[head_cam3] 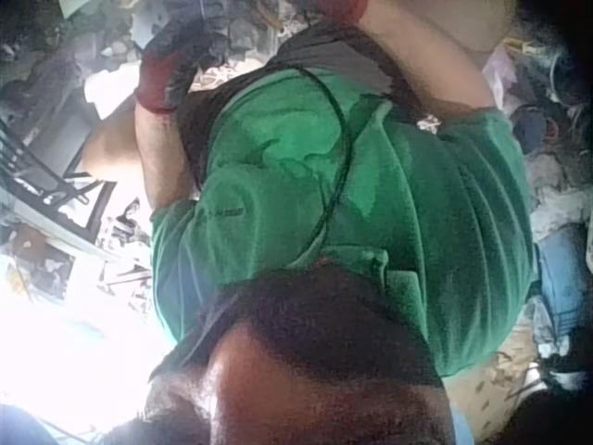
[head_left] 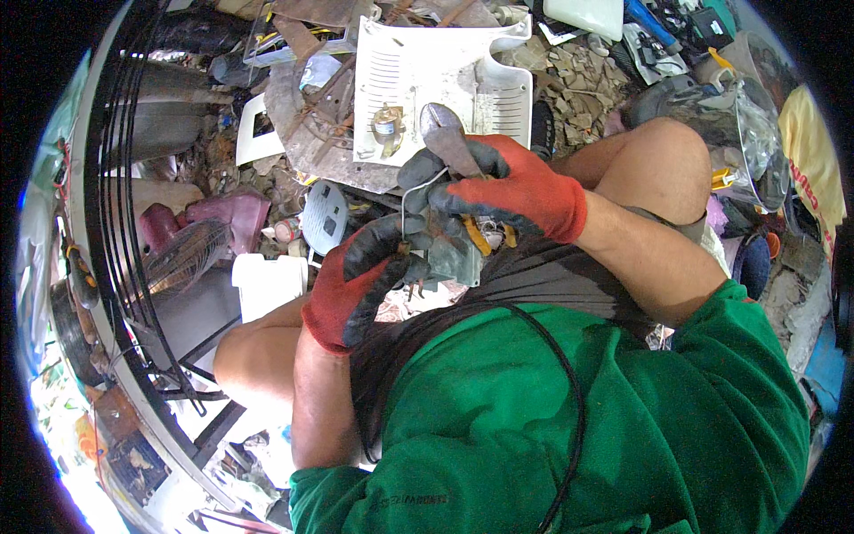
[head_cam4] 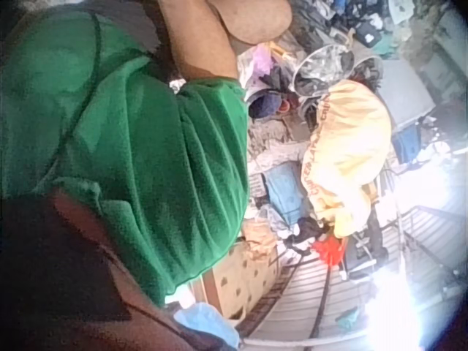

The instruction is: The person uses pliers to remove a small metallic component from a plastic housing and pulls a wire through a small metal part.

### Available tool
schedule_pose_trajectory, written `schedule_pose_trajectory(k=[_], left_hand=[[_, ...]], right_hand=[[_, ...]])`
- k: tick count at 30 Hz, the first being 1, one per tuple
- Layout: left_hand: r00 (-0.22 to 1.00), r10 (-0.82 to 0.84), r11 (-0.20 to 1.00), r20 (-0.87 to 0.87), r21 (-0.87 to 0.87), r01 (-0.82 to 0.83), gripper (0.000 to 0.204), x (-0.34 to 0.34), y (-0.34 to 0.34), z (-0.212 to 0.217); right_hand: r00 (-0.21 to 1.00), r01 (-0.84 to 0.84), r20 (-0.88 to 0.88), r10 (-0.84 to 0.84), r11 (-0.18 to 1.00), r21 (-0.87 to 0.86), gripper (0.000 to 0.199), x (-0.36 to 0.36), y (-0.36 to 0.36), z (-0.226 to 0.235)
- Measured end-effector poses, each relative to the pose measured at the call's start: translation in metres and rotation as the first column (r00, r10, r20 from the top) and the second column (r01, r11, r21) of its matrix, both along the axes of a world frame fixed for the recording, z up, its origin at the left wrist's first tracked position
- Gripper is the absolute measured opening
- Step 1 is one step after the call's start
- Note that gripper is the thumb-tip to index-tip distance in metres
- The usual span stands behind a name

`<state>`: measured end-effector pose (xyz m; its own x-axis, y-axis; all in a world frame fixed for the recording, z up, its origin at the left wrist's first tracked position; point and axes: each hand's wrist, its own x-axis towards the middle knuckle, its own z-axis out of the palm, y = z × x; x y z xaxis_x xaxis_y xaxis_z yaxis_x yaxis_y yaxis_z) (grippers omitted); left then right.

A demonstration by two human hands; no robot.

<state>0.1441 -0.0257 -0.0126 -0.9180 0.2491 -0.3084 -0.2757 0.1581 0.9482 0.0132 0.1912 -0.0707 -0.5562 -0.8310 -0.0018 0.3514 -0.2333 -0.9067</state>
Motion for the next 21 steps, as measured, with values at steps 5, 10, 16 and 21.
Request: schedule_pose_trajectory(k=[5,10,16,21], left_hand=[[0.958,0.132,0.975,0.255,0.143,-0.172,0.036,0.003,-0.001,0.004],[0.92,0.177,0.958,0.35,0.152,-0.242,0.034,0.005,0.0,0.005],[0.937,0.189,0.94,0.293,0.222,-0.259,0.039,0.01,-0.001,0.003],[0.886,0.254,0.893,0.388,0.258,-0.369,0.047,0.012,-0.004,-0.001]], right_hand=[[1.0,0.002,-0.028,0.004,0.983,0.185,0.032,-0.002,0.001,0.017],[0.991,-0.055,-0.113,0.065,0.995,0.087,0.033,-0.004,0.002,0.012],[0.993,-0.039,-0.105,0.052,0.992,0.118,0.034,0.0,0.003,0.011],[0.988,-0.072,-0.119,0.102,0.969,0.235,0.038,0.002,0.009,0.014]])
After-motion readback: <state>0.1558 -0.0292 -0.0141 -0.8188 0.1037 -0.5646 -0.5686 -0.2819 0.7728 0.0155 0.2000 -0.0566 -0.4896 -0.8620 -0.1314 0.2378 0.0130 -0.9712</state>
